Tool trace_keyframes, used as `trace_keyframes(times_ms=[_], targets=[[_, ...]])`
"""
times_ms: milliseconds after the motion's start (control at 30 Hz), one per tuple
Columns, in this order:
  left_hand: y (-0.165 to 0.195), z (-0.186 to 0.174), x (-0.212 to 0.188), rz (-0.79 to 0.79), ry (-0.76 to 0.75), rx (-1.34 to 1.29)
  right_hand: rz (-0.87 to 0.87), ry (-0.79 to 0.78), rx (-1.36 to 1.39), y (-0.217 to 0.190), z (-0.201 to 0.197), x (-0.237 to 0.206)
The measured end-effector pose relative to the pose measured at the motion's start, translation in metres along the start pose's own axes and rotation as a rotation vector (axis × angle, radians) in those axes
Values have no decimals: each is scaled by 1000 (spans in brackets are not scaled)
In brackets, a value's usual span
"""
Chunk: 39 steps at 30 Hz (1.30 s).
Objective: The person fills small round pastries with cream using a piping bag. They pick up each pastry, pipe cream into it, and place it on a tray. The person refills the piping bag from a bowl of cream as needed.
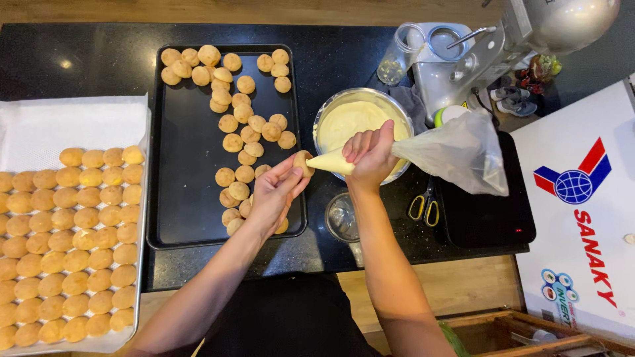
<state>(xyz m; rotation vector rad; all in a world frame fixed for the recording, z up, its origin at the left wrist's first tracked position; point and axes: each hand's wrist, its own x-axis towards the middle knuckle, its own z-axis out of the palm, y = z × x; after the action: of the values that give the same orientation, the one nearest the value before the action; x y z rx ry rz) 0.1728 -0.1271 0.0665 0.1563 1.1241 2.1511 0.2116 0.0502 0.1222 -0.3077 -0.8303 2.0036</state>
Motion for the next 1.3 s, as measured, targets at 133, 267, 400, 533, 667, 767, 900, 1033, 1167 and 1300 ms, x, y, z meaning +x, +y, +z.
trace_keyframes(times_ms=[133, 267, 400, 533, 667, 767, 900, 1033, 1167, 1300], targets=[[-4, 7, 2, -17, -10, 16, -19, -3, -59, -6, -5, 3], [-5, 14, 4, -28, -38, 17, -13, 23, -68, -13, -7, 5], [-4, 21, 4, -34, -59, 33, -52, -6, -60, -19, -9, 4], [-5, 25, 5, -47, -65, 48, -37, 16, -73, -21, -11, 4], [-10, 25, 8, -43, -74, 71, -27, 43, -89, -19, -15, 7], [-13, 23, 9, -43, -76, 67, -33, 38, -90, -16, -19, 8], [-15, 21, 11, -44, -75, 70, -25, 30, -89, -12, -24, 10], [-15, 20, 13, -53, -75, 81, 4, 53, -78, -7, -28, 12], [-14, 22, 13, -50, -91, 73, 15, 74, -78, -7, -28, 14], [-12, 24, 13, -67, -77, 72, -53, 72, -67, -9, -27, 13]])
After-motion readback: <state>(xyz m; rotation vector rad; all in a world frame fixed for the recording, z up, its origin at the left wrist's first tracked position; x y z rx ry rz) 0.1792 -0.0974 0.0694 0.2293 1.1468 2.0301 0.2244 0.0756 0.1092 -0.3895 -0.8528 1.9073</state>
